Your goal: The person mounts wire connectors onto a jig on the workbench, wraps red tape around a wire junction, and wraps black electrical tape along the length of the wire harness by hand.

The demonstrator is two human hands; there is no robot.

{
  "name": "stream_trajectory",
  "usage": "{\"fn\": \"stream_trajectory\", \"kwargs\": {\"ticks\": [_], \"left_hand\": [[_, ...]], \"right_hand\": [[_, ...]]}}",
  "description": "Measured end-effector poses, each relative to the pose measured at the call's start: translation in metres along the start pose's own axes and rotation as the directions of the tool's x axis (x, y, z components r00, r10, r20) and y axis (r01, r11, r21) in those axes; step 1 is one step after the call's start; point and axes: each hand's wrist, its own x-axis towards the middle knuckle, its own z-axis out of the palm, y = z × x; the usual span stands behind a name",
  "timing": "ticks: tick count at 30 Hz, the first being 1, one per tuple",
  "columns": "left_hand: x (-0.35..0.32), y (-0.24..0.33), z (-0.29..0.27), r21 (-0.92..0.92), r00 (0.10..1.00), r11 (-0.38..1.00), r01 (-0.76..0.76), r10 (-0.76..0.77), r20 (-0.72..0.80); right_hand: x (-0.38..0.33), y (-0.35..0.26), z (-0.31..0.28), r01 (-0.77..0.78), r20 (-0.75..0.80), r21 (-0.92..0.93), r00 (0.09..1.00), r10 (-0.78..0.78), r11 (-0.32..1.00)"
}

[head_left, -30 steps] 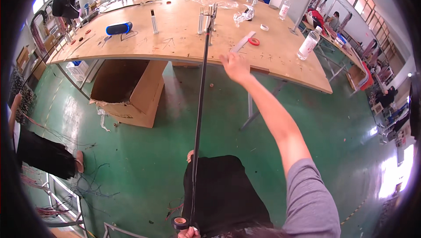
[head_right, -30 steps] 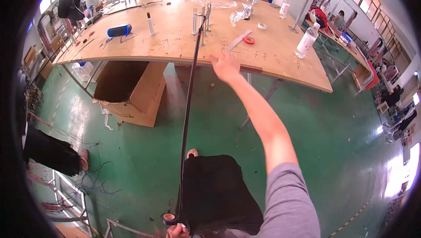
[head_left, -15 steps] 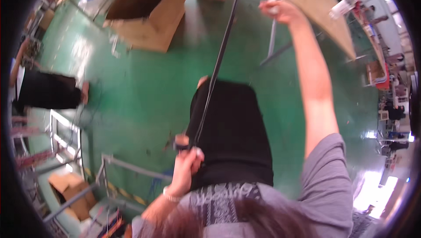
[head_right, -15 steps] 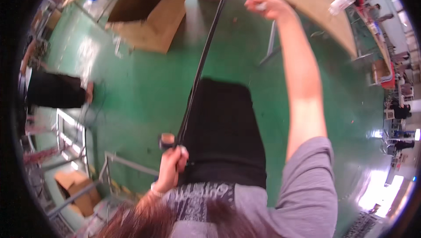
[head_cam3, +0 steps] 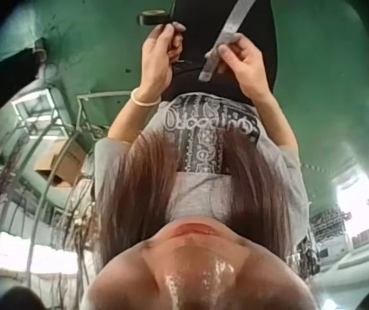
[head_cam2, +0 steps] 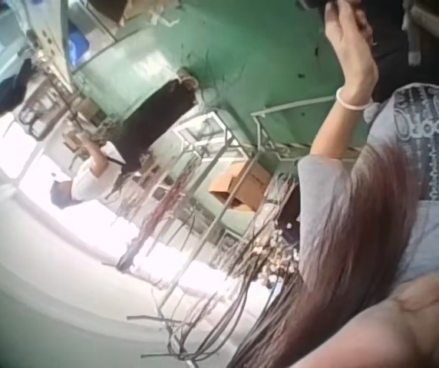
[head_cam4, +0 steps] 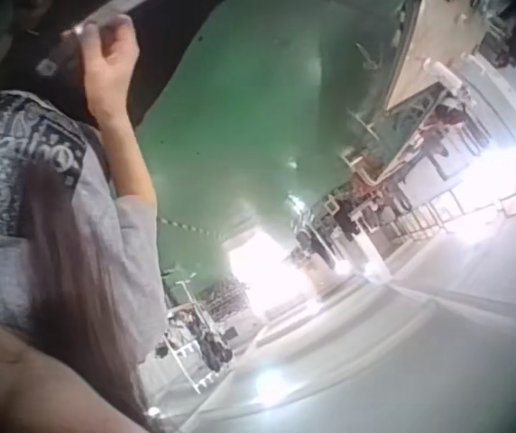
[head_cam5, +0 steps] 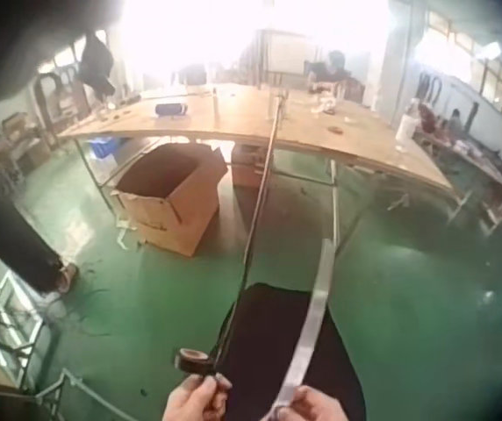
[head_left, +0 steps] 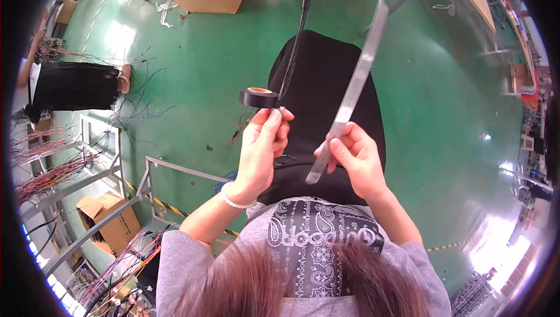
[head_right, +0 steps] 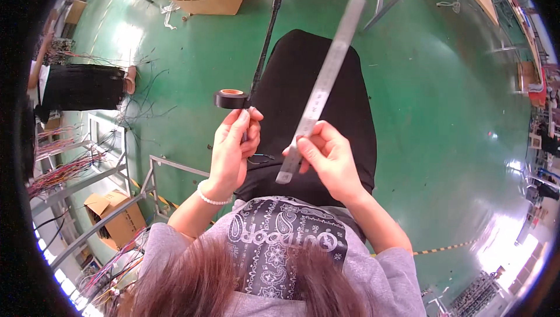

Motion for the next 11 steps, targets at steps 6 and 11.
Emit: {"fn": "stream_trajectory", "kwargs": {"ticks": [6,11], "left_hand": [[-0.011,-0.014,0.013,0.053,1.000,0.999,0.006,-0.005,-0.013],[-0.015,-0.017,0.022,0.021,0.998,1.000,0.017,-0.016,-0.068]], "right_hand": [[-0.023,0.010,0.019,-0.152,0.183,-0.079,0.969,0.164,0.985],[-0.018,0.011,0.019,-0.126,0.238,-0.057,0.962,0.136,0.990]]}}
